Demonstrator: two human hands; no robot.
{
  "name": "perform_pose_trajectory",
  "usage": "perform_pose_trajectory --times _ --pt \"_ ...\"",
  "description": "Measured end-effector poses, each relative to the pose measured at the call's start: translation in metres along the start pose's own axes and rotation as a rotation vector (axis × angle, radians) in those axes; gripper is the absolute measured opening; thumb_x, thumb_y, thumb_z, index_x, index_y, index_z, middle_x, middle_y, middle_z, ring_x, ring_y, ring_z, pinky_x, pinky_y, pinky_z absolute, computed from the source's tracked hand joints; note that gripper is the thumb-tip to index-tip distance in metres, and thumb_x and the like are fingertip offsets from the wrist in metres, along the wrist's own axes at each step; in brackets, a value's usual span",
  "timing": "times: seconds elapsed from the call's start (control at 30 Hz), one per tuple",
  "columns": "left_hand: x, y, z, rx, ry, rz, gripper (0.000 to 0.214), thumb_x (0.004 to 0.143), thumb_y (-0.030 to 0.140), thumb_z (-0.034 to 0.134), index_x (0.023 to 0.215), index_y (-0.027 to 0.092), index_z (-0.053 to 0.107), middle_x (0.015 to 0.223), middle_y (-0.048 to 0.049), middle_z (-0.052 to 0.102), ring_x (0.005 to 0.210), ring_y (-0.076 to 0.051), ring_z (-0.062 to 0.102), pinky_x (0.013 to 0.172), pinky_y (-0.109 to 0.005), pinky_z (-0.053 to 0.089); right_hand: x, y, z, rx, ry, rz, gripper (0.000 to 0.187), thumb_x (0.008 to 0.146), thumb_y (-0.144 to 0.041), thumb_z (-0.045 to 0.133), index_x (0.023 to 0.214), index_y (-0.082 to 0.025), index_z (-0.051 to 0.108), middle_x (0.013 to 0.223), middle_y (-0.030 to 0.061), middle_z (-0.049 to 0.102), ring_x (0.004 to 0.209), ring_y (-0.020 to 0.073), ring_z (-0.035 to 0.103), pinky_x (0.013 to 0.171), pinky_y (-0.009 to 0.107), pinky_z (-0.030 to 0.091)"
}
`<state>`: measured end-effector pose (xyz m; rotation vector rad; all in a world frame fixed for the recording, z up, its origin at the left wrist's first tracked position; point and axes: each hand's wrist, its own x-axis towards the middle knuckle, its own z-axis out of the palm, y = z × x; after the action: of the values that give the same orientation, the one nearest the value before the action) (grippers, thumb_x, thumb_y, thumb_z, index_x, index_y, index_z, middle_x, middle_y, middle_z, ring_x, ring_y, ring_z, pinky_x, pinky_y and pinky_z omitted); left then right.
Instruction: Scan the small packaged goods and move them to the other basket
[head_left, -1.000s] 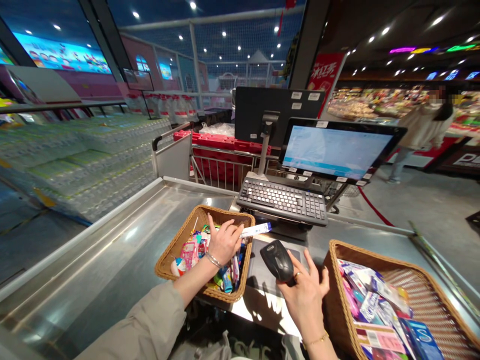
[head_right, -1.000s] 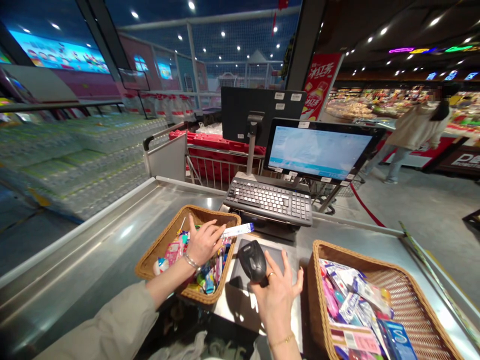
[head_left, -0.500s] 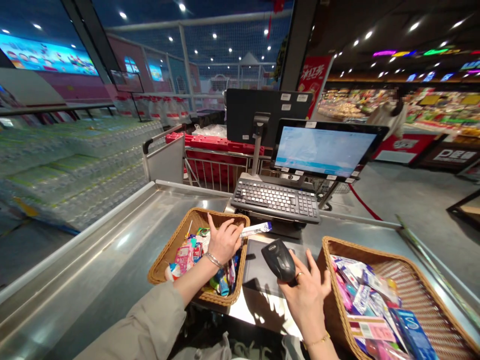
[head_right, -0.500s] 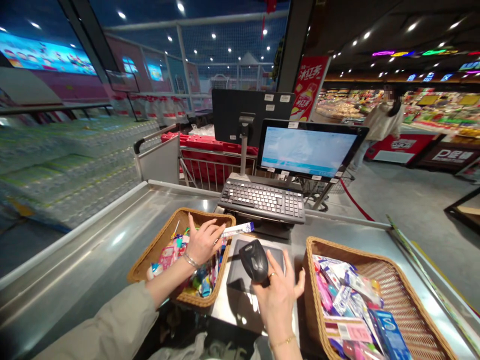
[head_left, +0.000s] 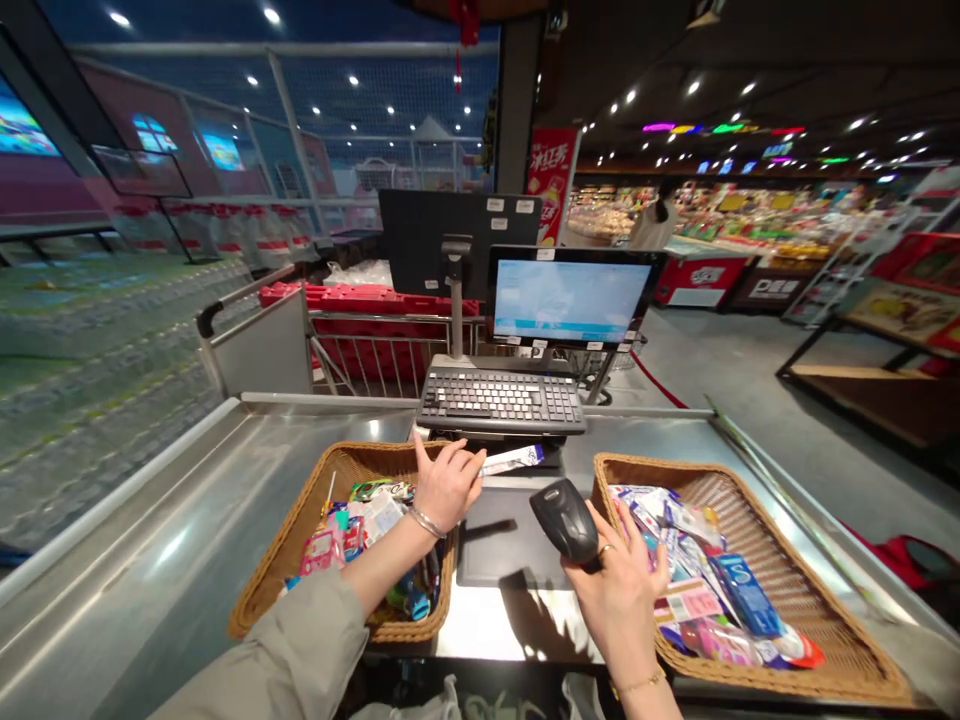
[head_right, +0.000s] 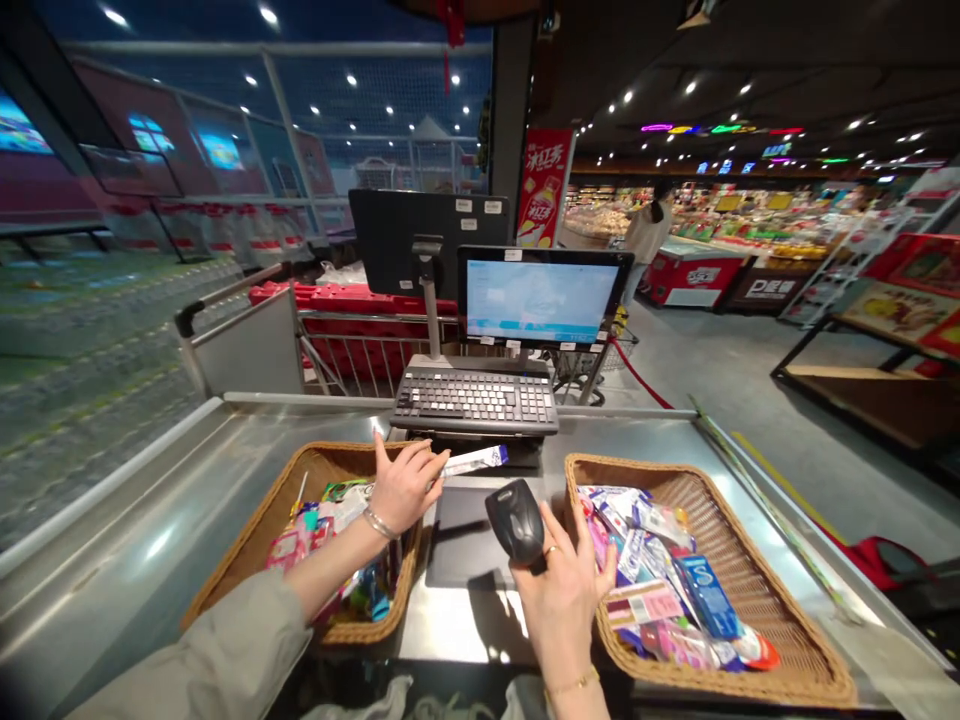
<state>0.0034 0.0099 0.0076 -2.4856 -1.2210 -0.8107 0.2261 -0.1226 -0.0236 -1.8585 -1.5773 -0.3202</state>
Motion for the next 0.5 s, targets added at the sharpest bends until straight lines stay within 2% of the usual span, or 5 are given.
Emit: perform_pose_trajectory --times 0.27,0.5 --pt "0.027 0.023 0.012 -0.071 -0.001 0.082 0.03 0.088 0.026 0.057 0.116 0.027 0.066 0.094 -0.0038 0.074 0.109 -0.028 0.062 0.109 -0.074 -0.015 -0.007 0.018 -0.012 -0.077 0.076 0.084 0.02 0.081 -0.035 0.055 0.088 -0.025 0.071 0.118 0.0046 0.07 0.132 0.0328 0.042 0.112 0.061 0.009" --pt "0.044 0.042 0.02 -0.106 0.006 0.155 0.03 0.085 0.025 0.061 0.115 0.026 0.067 0.092 -0.0024 0.074 0.106 -0.027 0.063 0.108 -0.076 -0.014 -0.011 0.032 -0.023 -0.118 0.169 0.139 0.027 0.085 -0.043 0.051 0.093 -0.026 0.07 0.111 0.0055 0.072 0.129 0.0328 0.046 0.108 0.061 0.013"
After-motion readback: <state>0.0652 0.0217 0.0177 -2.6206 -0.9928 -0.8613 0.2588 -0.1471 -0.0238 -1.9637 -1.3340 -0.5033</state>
